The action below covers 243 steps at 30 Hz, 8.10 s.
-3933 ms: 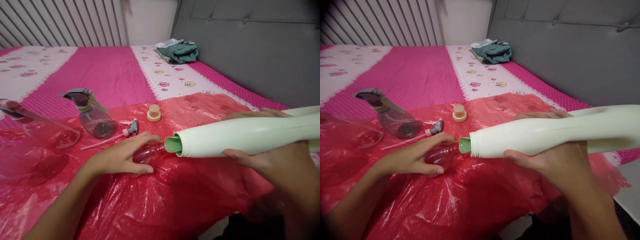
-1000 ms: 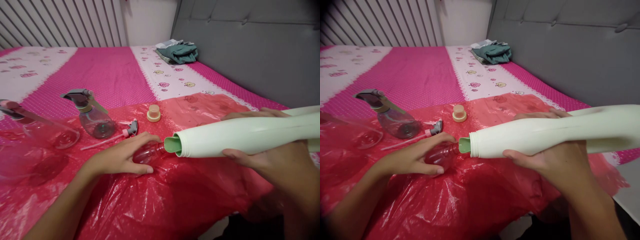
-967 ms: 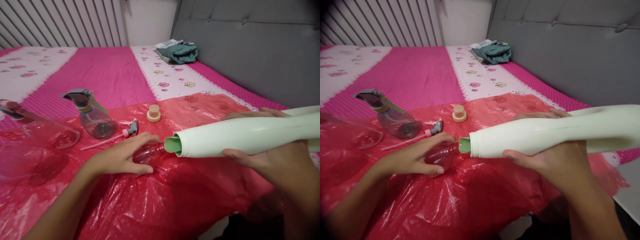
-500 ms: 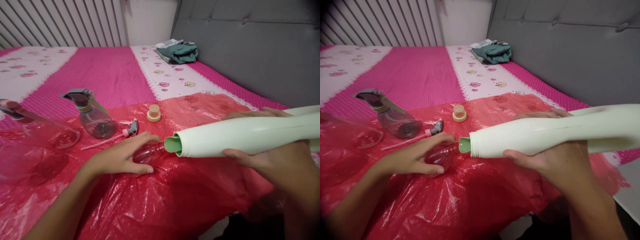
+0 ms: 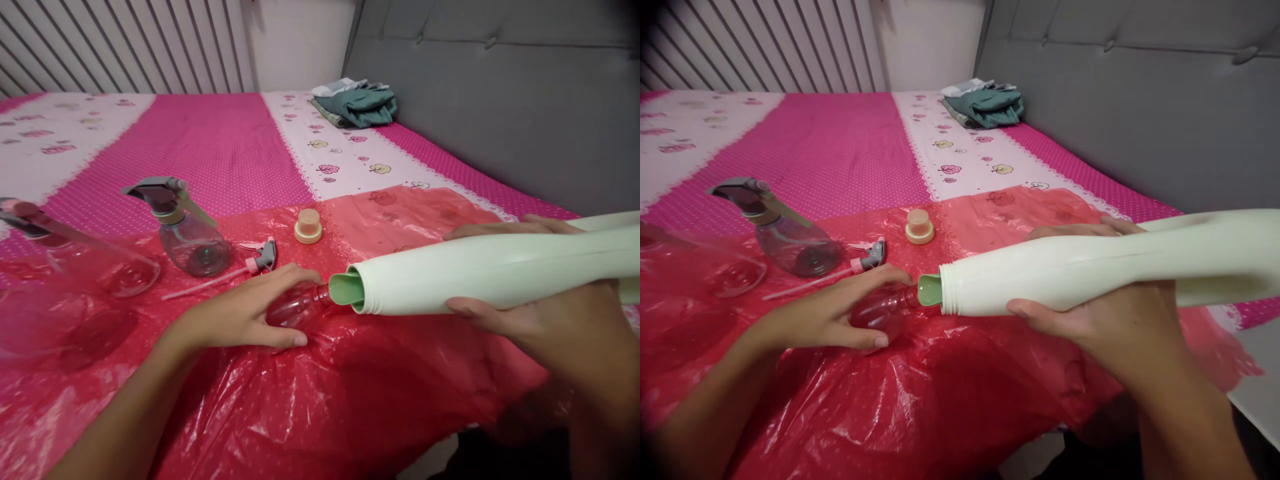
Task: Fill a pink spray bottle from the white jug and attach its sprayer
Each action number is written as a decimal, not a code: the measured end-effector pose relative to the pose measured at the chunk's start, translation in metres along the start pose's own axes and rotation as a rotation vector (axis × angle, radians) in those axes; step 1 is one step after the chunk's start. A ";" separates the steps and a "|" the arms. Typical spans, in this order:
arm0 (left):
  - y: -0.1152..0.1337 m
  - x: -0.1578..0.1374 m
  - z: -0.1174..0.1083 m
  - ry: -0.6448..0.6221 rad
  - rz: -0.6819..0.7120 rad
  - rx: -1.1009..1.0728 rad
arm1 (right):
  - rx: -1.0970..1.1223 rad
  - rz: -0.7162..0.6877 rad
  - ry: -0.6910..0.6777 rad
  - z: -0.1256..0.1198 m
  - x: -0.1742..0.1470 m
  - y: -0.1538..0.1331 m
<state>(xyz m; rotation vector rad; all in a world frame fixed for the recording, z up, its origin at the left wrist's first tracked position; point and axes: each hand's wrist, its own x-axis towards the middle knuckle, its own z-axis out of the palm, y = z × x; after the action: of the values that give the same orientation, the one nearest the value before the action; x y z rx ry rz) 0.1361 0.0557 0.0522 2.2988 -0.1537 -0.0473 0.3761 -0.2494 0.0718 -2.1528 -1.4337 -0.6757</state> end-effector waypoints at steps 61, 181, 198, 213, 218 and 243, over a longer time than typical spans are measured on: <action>0.001 0.001 0.000 -0.009 -0.020 -0.008 | -0.009 0.044 -0.032 -0.002 0.000 -0.002; 0.000 0.000 0.000 -0.010 -0.029 0.001 | -0.067 0.042 -0.048 -0.001 -0.003 -0.001; 0.000 0.000 0.000 -0.011 -0.019 0.012 | -0.036 0.080 -0.054 -0.003 -0.001 -0.005; 0.000 0.000 0.000 -0.019 -0.021 -0.006 | -0.040 0.062 -0.034 -0.001 -0.003 -0.001; 0.001 0.000 -0.001 -0.015 -0.020 0.007 | -0.041 0.043 -0.045 -0.002 -0.001 -0.003; 0.000 0.000 0.001 -0.013 -0.025 -0.004 | -0.040 0.042 -0.031 -0.002 -0.002 -0.003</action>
<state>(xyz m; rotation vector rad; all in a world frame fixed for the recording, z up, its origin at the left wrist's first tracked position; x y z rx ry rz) 0.1361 0.0552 0.0518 2.2968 -0.1315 -0.0747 0.3726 -0.2512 0.0725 -2.2266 -1.3981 -0.6640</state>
